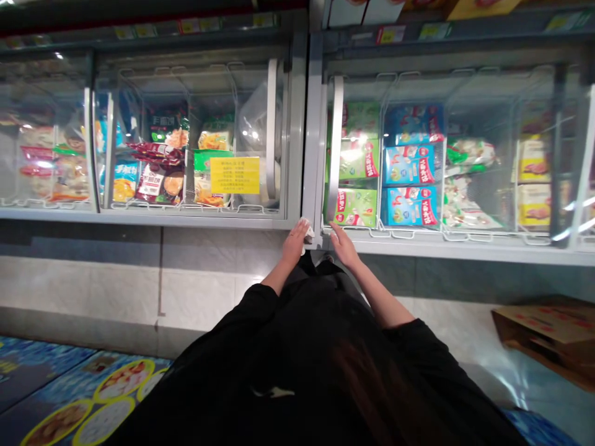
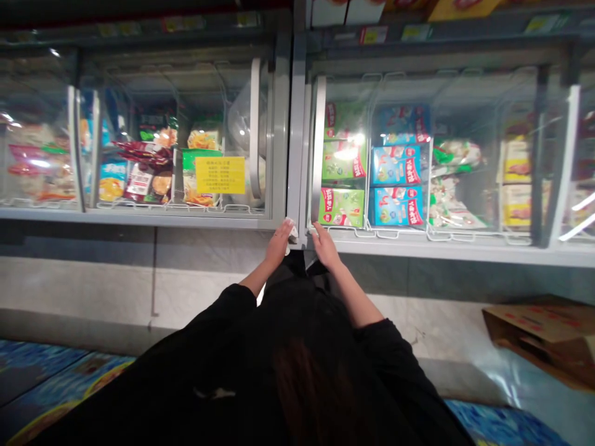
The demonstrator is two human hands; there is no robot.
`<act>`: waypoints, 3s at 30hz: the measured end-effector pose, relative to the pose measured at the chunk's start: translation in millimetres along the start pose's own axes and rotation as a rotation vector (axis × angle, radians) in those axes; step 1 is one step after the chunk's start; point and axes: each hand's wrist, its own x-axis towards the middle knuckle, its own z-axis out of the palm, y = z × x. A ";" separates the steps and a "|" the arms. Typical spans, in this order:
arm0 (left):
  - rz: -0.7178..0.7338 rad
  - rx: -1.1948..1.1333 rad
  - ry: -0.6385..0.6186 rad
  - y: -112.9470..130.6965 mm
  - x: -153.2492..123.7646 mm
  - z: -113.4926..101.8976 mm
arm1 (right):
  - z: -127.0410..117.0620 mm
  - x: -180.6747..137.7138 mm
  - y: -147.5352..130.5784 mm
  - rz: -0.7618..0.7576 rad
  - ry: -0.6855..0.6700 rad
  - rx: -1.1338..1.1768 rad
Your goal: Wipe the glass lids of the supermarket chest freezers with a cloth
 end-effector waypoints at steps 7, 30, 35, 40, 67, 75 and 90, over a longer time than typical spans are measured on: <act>0.020 0.038 -0.031 36.0 -23.8 23.8 | 7.0 -22.5 9.0 0.001 -0.017 -0.023; -0.016 0.119 0.268 7.5 221.0 -88.6 | -42.0 152.8 -59.8 -0.214 0.204 -0.134; 0.002 0.087 0.342 -3.1 289.2 -119.4 | -48.3 199.1 -64.1 -0.189 0.243 -0.155; 0.005 0.068 0.369 -18.8 362.5 -146.9 | -55.4 233.9 -72.4 -0.178 0.249 -0.168; -0.130 0.164 0.209 8.9 184.5 -88.2 | -63.5 189.1 -56.9 -0.200 0.159 -0.181; -0.171 0.174 0.095 23.6 82.3 -34.4 | -63.5 110.5 -18.6 -0.182 0.062 -0.161; -0.172 0.042 -0.036 96.5 31.2 26.7 | -40.2 1.4 53.3 -0.083 0.062 -0.112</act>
